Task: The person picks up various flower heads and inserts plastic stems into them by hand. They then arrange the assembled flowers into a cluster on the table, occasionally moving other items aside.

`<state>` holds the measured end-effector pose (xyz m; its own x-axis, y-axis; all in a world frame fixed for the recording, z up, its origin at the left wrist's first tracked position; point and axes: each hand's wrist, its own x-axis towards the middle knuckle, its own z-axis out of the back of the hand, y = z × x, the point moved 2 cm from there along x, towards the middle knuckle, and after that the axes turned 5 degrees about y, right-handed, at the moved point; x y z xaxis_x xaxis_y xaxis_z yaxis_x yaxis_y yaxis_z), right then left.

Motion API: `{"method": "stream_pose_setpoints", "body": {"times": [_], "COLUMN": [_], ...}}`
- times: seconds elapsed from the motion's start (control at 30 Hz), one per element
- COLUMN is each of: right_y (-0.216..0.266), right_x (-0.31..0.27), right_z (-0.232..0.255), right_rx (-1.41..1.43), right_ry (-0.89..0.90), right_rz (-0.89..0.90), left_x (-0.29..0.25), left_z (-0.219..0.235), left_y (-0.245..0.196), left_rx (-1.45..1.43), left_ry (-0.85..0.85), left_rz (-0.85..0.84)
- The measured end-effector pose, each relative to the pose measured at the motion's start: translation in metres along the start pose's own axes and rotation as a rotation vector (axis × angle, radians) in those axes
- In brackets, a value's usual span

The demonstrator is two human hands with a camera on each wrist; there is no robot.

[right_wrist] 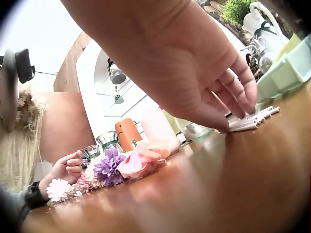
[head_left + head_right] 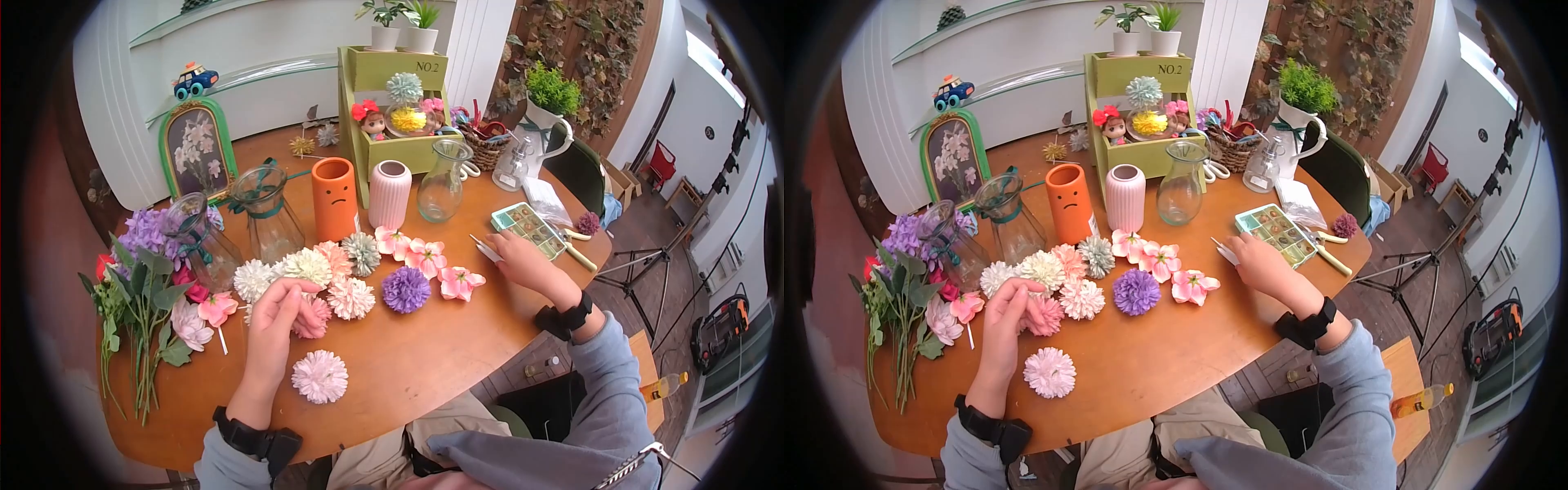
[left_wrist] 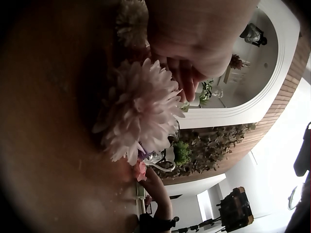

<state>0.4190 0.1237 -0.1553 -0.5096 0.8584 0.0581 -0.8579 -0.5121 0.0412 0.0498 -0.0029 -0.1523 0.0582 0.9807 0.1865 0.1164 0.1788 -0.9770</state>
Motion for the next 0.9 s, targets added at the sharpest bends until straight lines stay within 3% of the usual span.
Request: {"method": "stream_pose_setpoints", "body": {"times": [0.13, 0.23, 0.33, 0.63, 0.73, 0.83, 0.9], "right_y": [-0.008, 0.004, 0.0, -0.004, -0.008, -0.026, -0.009], "right_x": [0.007, 0.011, 0.015, 0.021, 0.026, 0.033, 0.03], "right_z": [-0.008, -0.002, -0.01, -0.016, -0.011, -0.024, 0.001], "right_rx": [-0.021, -0.069, -0.095, -0.064, 0.105, 0.345, 0.747], "right_ry": [-0.017, 0.098, 0.057, 0.108, 0.13, -0.148, -0.044], "right_rz": [0.043, -0.083, -0.013, -0.077, -0.108, 0.144, -0.093], "left_x": [0.0, 0.0, 0.0, 0.0, 0.0, 0.001, 0.001], "left_z": [0.001, 0.0, 0.0, 0.0, 0.0, 0.0, 0.001], "left_y": [0.0, -0.001, 0.0, 0.0, 0.0, 0.0, 0.001], "left_rx": [-0.005, 0.006, 0.017, 0.029, 0.037, 0.034, 0.027], "left_ry": [0.007, 0.014, 0.015, 0.025, 0.029, 0.027, 0.027], "left_rz": [-0.002, 0.001, -0.002, 0.003, -0.001, 0.002, -0.001]}}
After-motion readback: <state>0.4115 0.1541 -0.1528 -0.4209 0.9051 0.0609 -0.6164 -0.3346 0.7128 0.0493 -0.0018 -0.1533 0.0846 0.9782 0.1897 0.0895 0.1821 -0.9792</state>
